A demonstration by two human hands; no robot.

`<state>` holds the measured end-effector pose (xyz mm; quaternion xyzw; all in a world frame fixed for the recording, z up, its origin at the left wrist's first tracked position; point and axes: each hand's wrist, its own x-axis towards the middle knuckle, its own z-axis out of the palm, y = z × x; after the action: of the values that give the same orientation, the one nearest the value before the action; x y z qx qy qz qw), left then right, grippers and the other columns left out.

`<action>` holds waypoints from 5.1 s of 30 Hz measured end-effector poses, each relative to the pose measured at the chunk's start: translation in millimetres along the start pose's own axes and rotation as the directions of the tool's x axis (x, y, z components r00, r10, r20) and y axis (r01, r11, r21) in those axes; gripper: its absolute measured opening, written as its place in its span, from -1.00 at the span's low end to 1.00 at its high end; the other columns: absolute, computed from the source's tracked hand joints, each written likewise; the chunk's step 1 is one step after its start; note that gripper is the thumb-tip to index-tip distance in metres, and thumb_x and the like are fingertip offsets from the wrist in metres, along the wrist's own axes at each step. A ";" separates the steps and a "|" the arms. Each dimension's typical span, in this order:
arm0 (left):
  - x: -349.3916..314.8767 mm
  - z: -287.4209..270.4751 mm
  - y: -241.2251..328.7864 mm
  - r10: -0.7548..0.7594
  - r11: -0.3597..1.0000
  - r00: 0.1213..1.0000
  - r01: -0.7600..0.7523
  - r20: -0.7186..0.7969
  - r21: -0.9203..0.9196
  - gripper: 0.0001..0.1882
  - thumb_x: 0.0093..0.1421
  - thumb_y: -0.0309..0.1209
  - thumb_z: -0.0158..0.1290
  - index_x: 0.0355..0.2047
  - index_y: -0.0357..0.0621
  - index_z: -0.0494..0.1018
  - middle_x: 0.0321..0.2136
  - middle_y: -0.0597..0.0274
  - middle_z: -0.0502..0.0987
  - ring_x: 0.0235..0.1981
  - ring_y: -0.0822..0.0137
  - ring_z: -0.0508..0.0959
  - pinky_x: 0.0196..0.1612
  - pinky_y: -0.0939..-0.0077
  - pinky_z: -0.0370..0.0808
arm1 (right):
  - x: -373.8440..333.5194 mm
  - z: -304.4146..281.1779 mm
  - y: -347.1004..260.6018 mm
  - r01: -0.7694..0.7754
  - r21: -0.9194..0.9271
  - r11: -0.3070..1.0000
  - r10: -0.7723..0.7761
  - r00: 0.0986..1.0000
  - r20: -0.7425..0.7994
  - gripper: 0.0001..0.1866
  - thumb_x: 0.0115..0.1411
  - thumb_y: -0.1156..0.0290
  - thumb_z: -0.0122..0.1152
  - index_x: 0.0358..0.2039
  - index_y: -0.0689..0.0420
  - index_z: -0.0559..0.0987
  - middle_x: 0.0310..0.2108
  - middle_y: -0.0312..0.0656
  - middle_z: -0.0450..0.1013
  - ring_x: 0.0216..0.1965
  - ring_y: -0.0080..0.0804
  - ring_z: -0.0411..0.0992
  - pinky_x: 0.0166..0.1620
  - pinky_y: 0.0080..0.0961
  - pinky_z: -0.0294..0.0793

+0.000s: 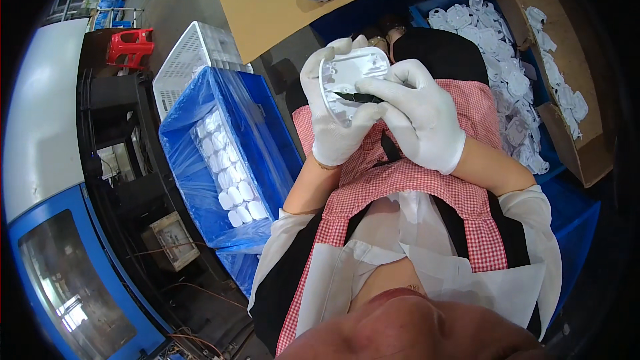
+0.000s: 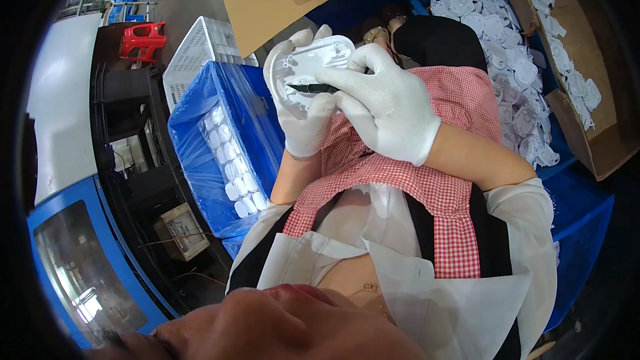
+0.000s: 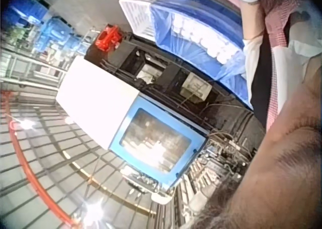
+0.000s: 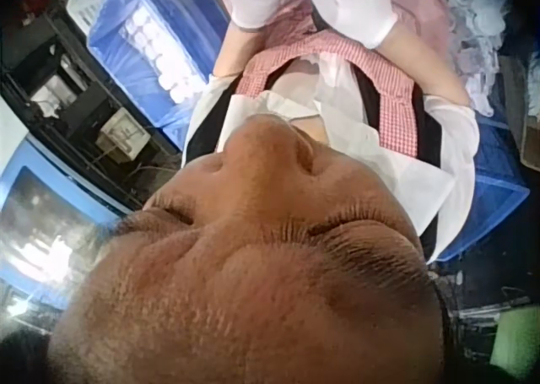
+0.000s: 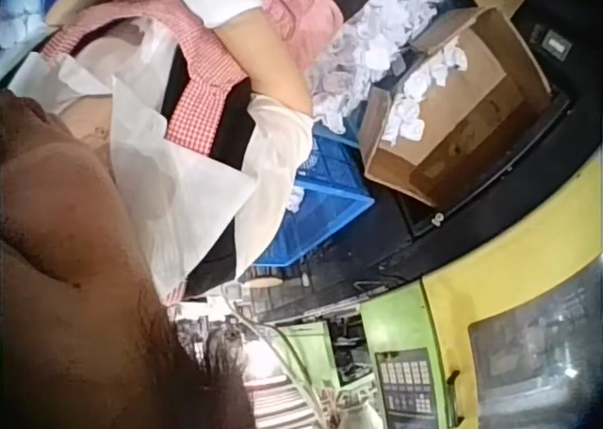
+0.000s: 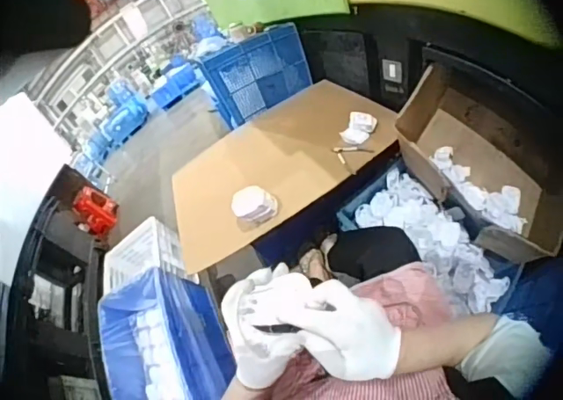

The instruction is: Inspect white plastic electronic housings using a precision tool and sort them into bins.

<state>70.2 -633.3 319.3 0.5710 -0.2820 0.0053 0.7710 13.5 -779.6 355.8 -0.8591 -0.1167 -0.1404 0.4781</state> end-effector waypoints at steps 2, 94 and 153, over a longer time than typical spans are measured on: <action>0.5 1.7 -0.4 -0.006 1.000 1.000 0.006 -0.009 -0.015 -0.08 -0.14 -0.53 0.30 0.17 -0.17 -0.01 0.12 0.00 0.20 0.20 -0.04 0.29 0.19 0.11 0.33 | -1.0 -0.1 2.4 0.036 0.060 0.998 -0.034 0.999 -0.034 -0.65 0.07 0.50 0.10 -0.08 0.09 0.57 -0.32 -0.16 0.32 -0.36 -0.34 0.37 -0.28 -0.52 0.41; 38.9 -26.2 -75.6 -0.363 0.931 0.902 0.341 -0.233 -0.130 -0.50 0.21 -0.58 -0.17 0.18 -0.30 0.10 0.07 0.05 0.31 0.10 0.24 0.33 0.22 0.37 0.20 | 69.0 33.1 118.9 -0.572 0.782 0.248 0.628 0.709 0.320 -0.82 0.25 0.33 0.06 -0.22 0.12 0.51 -0.62 -0.51 0.25 -0.67 -0.78 0.10 -0.59 -0.74 0.02; 32.0 16.7 -96.2 -0.553 0.789 0.789 0.599 -0.267 0.135 -0.61 0.32 -0.23 -0.12 0.01 -0.28 0.31 -0.01 0.05 0.40 0.03 0.22 0.42 0.07 0.33 0.36 | -192.9 -74.9 337.5 -0.952 0.243 0.186 0.811 0.009 -0.586 -0.49 -0.01 0.03 0.20 -0.15 0.16 0.56 -0.27 0.05 0.54 -0.21 -0.02 0.51 -0.14 -0.25 0.43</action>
<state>121.7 -691.5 252.1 0.7049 -0.0068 -0.1397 0.6953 -63.2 -1030.4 59.3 -0.6844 0.6254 -0.0841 0.3651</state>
